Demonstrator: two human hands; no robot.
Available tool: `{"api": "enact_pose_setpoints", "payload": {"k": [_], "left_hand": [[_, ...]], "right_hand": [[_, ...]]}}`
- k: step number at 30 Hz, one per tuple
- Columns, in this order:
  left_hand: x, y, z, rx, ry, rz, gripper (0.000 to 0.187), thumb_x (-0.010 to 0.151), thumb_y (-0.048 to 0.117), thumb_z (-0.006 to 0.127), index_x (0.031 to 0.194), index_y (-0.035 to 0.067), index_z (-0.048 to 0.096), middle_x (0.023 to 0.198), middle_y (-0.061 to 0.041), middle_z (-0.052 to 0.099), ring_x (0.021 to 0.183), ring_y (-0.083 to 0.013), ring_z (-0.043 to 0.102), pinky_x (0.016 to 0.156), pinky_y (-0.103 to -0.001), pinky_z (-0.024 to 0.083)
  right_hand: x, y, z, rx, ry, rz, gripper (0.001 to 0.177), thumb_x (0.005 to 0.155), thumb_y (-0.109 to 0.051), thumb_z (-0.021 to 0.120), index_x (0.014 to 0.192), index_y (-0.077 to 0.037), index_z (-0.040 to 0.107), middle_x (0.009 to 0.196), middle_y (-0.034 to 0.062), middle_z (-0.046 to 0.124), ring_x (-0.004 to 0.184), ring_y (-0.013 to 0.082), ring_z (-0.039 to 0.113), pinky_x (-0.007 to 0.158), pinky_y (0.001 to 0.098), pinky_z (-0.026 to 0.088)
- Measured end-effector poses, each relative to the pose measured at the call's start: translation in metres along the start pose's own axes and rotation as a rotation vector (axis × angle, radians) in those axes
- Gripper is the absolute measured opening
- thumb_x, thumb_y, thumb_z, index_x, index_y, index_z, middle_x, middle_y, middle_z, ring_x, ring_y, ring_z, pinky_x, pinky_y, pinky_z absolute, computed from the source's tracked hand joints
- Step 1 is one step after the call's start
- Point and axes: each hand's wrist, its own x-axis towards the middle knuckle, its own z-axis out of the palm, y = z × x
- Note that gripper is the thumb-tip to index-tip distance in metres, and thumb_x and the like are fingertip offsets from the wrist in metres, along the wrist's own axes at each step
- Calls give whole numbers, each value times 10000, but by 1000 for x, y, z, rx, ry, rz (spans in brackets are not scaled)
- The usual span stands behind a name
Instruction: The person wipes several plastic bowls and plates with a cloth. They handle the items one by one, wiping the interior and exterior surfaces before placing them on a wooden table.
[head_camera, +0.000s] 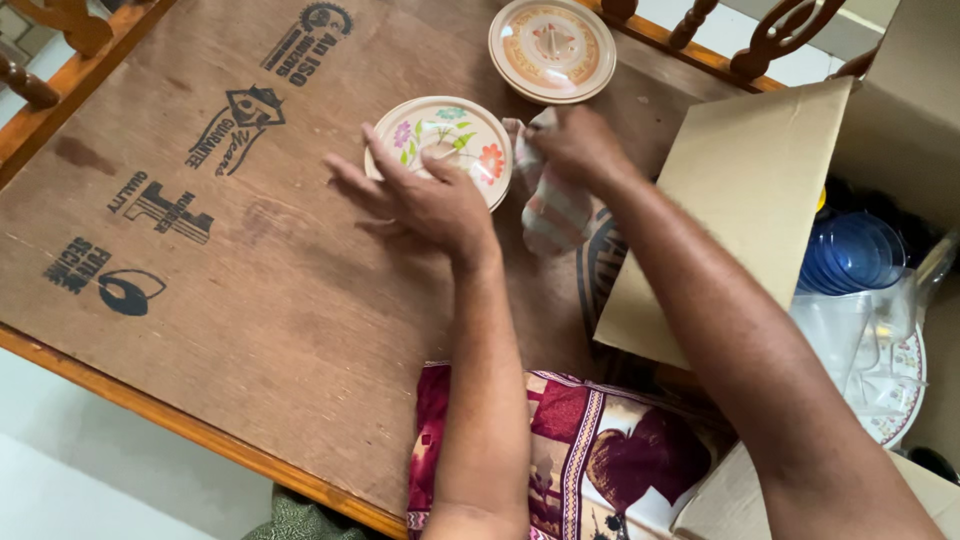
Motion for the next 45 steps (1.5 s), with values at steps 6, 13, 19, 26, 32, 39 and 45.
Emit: {"api": "enact_pose_setpoints", "payload": {"k": [6, 13, 19, 26, 32, 39, 45], "left_hand": [[-12, 19, -2, 73, -507, 130, 684, 793, 305, 839, 1423, 189, 598, 1660, -157, 290, 1566, -407, 192, 1158, -836, 39], [-6, 22, -7, 245, -693, 69, 982, 551, 450, 957, 1415, 171, 580, 1610, -197, 277, 1519, -374, 164, 1143, -792, 1], [-1, -4, 5, 181, -528, 115, 725, 660, 227, 856, 1349, 165, 640, 1565, -121, 442, 1498, -302, 331, 1191, -748, 57], [-5, -8, 14, -7, -400, 196, 506, 738, 172, 819, 1233, 136, 722, 1482, -135, 559, 1433, -308, 463, 1228, -690, 102], [-15, 7, 7, -91, -560, 228, 635, 716, 229, 887, 1300, 96, 673, 1533, -191, 472, 1462, -373, 374, 1222, -649, 123], [-17, 10, 13, 146, -749, 167, 639, 670, 122, 853, 1284, 180, 688, 1562, -127, 421, 1515, -344, 278, 1220, -719, 16], [-18, 6, 17, 167, -680, 199, 604, 736, 96, 786, 1322, 203, 682, 1598, -136, 389, 1530, -374, 264, 1167, -768, 7]], "right_hand": [[51, 34, -36, -605, -386, -302, 340, 899, -249, 624, 1193, -239, 794, 1138, 72, 739, 935, 250, 707, 816, 437, 558], [-12, -8, -73, -152, -151, 264, 497, 805, -544, 784, 1107, -150, 801, 1121, 152, 765, 903, 278, 709, 791, 440, 552], [-1, 2, -46, -193, -108, 121, 674, 692, -556, 896, 1166, -98, 755, 1120, 181, 743, 954, 308, 724, 852, 447, 561], [1, 13, -19, -576, 396, -419, 499, 845, -313, 818, 1259, -62, 699, 1229, 215, 679, 989, 369, 715, 810, 507, 575], [19, 20, -10, -888, 524, -627, 402, 900, -288, 756, 1171, -5, 668, 1213, 186, 625, 837, 355, 699, 622, 500, 577], [60, 53, 1, -1263, 657, -663, 176, 1007, -227, 605, 944, -101, 710, 891, 91, 691, 749, 216, 692, 575, 369, 543], [103, 80, 11, -1632, 757, -774, 260, 971, -70, 658, 730, -165, 633, 719, -43, 584, 681, 73, 553, 488, 256, 418]]}}
